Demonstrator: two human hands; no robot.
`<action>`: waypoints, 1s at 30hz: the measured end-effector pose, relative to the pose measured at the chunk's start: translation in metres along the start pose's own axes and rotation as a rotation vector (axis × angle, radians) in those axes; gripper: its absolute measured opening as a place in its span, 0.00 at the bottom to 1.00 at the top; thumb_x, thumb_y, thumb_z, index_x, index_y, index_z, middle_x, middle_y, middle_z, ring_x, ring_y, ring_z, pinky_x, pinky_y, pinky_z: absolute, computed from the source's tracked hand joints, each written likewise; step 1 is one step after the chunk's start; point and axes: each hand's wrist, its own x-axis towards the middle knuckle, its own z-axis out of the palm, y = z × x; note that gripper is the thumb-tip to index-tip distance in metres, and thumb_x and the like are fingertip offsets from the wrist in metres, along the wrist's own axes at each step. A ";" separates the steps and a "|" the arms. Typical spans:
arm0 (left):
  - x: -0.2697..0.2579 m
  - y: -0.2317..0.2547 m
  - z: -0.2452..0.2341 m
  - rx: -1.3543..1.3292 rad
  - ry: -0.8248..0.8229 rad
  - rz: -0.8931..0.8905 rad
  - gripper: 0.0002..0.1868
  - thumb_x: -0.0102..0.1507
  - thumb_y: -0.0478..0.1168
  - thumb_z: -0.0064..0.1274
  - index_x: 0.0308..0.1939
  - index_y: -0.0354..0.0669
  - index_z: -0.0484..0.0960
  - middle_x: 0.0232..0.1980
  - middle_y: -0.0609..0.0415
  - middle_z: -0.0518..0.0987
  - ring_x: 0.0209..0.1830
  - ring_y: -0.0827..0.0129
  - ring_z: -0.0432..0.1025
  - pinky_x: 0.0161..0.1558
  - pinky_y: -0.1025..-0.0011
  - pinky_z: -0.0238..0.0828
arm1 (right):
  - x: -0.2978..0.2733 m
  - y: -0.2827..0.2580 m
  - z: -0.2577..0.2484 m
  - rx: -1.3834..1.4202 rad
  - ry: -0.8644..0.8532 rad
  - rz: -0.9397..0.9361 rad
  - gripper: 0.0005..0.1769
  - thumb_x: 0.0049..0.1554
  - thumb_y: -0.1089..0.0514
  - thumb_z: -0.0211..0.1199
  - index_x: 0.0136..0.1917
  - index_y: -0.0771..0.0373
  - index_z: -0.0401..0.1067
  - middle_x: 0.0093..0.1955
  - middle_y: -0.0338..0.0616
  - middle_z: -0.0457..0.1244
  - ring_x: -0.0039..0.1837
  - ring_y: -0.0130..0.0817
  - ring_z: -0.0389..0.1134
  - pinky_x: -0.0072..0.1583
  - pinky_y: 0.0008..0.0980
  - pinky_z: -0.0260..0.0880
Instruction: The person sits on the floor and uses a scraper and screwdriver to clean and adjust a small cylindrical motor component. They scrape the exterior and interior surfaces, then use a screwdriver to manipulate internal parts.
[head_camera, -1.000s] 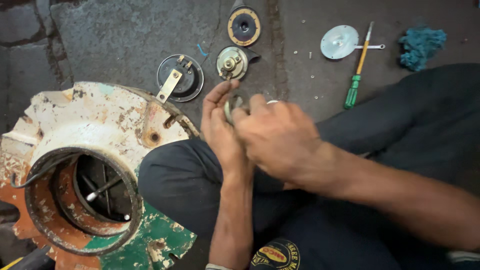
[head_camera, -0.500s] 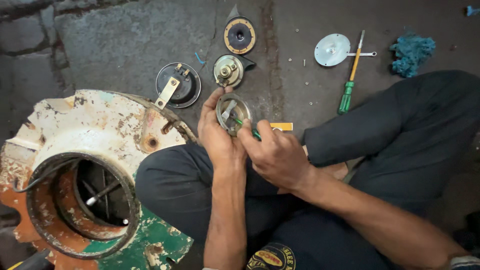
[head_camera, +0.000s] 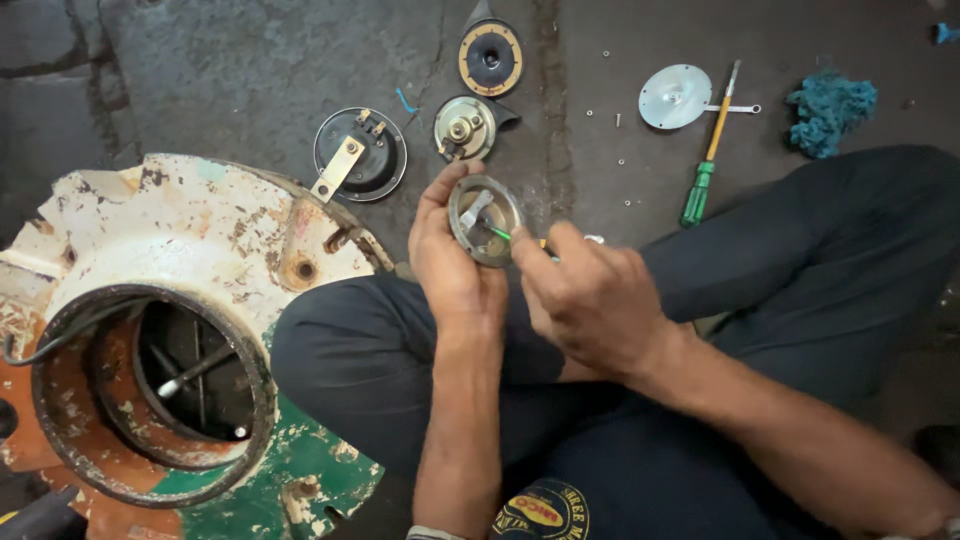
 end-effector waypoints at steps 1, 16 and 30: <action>0.000 0.001 0.002 0.026 0.012 0.000 0.19 0.63 0.25 0.33 0.54 0.26 0.76 0.49 0.41 0.81 0.42 0.65 0.77 0.44 0.71 0.77 | 0.004 0.001 -0.002 0.021 -0.046 0.023 0.13 0.53 0.59 0.65 0.52 0.62 0.74 0.36 0.45 0.59 0.33 0.43 0.67 0.34 0.41 0.66; -0.005 -0.010 -0.008 0.357 -0.034 0.007 0.19 0.66 0.27 0.34 0.52 0.28 0.81 0.43 0.47 0.79 0.34 0.73 0.71 0.38 0.77 0.69 | 0.057 -0.002 -0.002 0.079 -0.502 0.197 0.11 0.48 0.58 0.62 0.45 0.63 0.73 0.41 0.59 0.68 0.42 0.60 0.71 0.43 0.54 0.72; 0.017 -0.013 -0.009 0.417 0.040 0.000 0.22 0.62 0.26 0.33 0.51 0.29 0.84 0.36 0.51 0.80 0.27 0.73 0.71 0.29 0.75 0.69 | -0.003 0.001 0.049 -0.087 0.084 0.105 0.09 0.52 0.55 0.61 0.48 0.54 0.71 0.38 0.44 0.61 0.34 0.40 0.67 0.34 0.39 0.68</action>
